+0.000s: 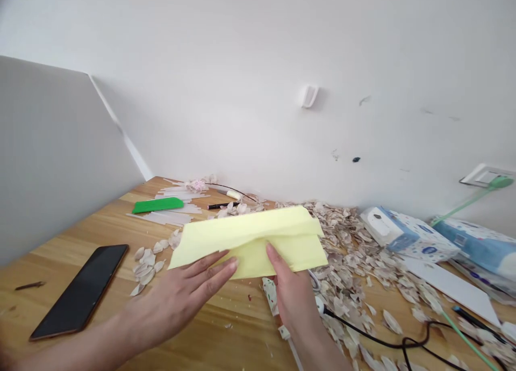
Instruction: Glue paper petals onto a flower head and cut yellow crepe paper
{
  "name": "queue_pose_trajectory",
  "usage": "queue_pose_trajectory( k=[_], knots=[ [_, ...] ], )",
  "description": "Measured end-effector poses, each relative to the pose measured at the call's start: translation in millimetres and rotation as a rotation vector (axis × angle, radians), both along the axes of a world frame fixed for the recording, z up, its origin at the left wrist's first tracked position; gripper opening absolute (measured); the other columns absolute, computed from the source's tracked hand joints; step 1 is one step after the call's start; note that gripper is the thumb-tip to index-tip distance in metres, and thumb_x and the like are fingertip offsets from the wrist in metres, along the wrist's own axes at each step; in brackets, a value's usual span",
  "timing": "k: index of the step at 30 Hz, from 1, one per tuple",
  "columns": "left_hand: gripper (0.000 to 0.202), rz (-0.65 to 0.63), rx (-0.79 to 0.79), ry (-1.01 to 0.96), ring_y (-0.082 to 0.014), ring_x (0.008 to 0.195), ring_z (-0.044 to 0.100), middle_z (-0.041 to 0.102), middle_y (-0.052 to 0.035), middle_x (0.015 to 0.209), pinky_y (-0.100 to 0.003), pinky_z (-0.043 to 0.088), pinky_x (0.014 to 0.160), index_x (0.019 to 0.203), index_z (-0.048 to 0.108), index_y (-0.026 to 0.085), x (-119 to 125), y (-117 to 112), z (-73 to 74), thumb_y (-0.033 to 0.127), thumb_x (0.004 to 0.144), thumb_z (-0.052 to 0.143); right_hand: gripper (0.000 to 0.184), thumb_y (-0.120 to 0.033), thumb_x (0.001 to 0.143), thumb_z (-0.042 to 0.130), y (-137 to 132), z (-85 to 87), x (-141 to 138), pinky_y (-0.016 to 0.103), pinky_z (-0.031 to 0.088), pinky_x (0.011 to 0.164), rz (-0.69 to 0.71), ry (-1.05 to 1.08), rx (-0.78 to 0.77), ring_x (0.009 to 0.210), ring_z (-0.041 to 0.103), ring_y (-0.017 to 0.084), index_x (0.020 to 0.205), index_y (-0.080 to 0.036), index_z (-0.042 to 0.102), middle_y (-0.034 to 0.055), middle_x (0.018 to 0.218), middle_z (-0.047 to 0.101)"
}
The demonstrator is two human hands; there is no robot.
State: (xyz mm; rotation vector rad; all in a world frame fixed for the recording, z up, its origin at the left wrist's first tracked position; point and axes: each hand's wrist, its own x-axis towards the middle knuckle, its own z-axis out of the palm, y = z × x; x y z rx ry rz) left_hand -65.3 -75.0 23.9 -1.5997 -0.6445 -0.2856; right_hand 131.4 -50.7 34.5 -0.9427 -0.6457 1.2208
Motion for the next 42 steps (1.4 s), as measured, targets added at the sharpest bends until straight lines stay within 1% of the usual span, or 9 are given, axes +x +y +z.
queue_pose_trajectory(
  k=[4,9,13,17,21,24,29,35,42],
  knots=[
    [0.052,-0.308,-1.092,-0.11,-0.0217,0.127,0.037,0.042,-0.0045,0.138,-0.04,0.033,0.103,0.135,0.034,0.02,-24.1,-18.9,-28.9,0.022,0.084,0.045,0.057,-0.018,0.053,0.082,15.4,-5.8,24.0,0.02,0.057,0.067,-0.145,0.037,-0.006,0.095,0.063,0.016,0.106,-0.026,0.063,-0.0027,0.101,0.069],
    [0.058,-0.329,-1.558,-0.253,-0.0221,0.132,0.026,0.033,-0.0066,0.143,-0.043,0.023,0.108,0.14,0.022,0.024,-55.6,-24.2,-63.4,0.031,0.087,0.044,0.056,-0.009,0.058,0.075,30.0,4.6,53.1,0.018,0.058,0.065,-0.328,0.072,0.132,0.097,0.062,0.014,0.108,-0.029,0.061,-0.004,0.112,0.064],
    [0.056,-0.368,-1.557,-0.254,-0.0219,0.133,0.024,0.031,-0.0066,0.144,-0.044,0.018,0.11,0.14,0.022,0.025,-52.2,14.8,-81.3,0.036,0.088,0.04,0.053,-0.006,0.06,0.07,31.5,26.3,63.0,0.023,0.059,0.07,-0.472,0.076,0.314,0.101,0.059,0.015,0.106,-0.03,0.062,-0.0062,0.115,0.062],
    [0.046,-0.207,-1.341,-0.258,-0.0188,0.128,0.037,0.045,-0.0054,0.137,-0.038,0.024,0.108,0.132,0.04,0.026,-56.7,80.8,-91.5,0.04,0.088,0.039,0.05,-0.003,0.062,0.067,28.2,47.5,71.0,0.025,0.056,0.08,-0.581,0.048,0.501,0.104,0.058,0.014,0.106,-0.028,0.061,-0.007,0.113,0.063],
    [0.04,-0.064,-1.2,-0.432,-0.0261,0.128,0.036,0.049,-0.0186,0.131,-0.054,0.018,0.106,0.123,0.05,0.01,-69.0,122.7,-90.6,0.014,0.091,0.028,0.054,0.0,0.061,0.064,28.7,50.4,79.6,0.03,0.054,0.085,-0.608,0.043,0.533,0.103,0.058,0.014,0.109,-0.025,0.06,-0.0064,0.111,0.064],
    [0.042,-0.043,-1.184,-0.446,-0.0271,0.131,0.031,0.042,-0.02,0.136,-0.055,0.016,0.106,0.127,0.046,0.008,-53.8,116.2,-90.1,0.01,0.089,0.027,0.054,-0.002,0.063,0.066,31.2,44.1,82.4,0.03,0.053,0.087,-0.589,0.014,0.55,0.103,0.058,0.014,0.109,-0.028,0.059,-0.0074,0.112,0.063],
    [0.047,-0.139,-1.31,-0.309,-0.0162,0.132,0.029,0.037,-0.0028,0.142,-0.034,0.021,0.109,0.131,0.042,0.026,-6.4,101.2,-98.7,0.046,0.089,0.033,0.052,-0.002,0.063,0.065,32.0,40.4,76.8,0.03,0.056,0.081,-0.558,0.017,0.544,0.1,0.06,0.015,0.107,-0.028,0.06,-0.0069,0.111,0.064],
    [0.055,0.029,-1.27,-0.492,-0.0317,0.128,0.034,0.04,-0.0235,0.136,-0.057,0.023,0.102,0.129,0.043,0.006,-34.7,120.5,-84.4,0.043,0.091,0.025,0.05,-0.005,0.066,0.066,24.6,43.6,68.4,0.026,0.052,0.09,-0.545,0.029,0.438,0.111,0.053,0.013,0.107,-0.033,0.06,-0.0118,0.121,0.058],
    [0.053,-0.171,-1.407,-0.394,-0.0218,0.131,0.031,0.034,-0.0029,0.143,-0.044,0.023,0.108,0.139,0.023,0.03,-90.7,11.8,-80.7,0.03,0.089,0.041,0.05,-0.011,0.07,0.068,20.9,35.8,67.0,0.032,0.046,0.098,-0.504,-0.005,0.393,0.117,0.048,0.015,0.111,-0.038,0.056,-0.0132,0.126,0.053]
  ],
)
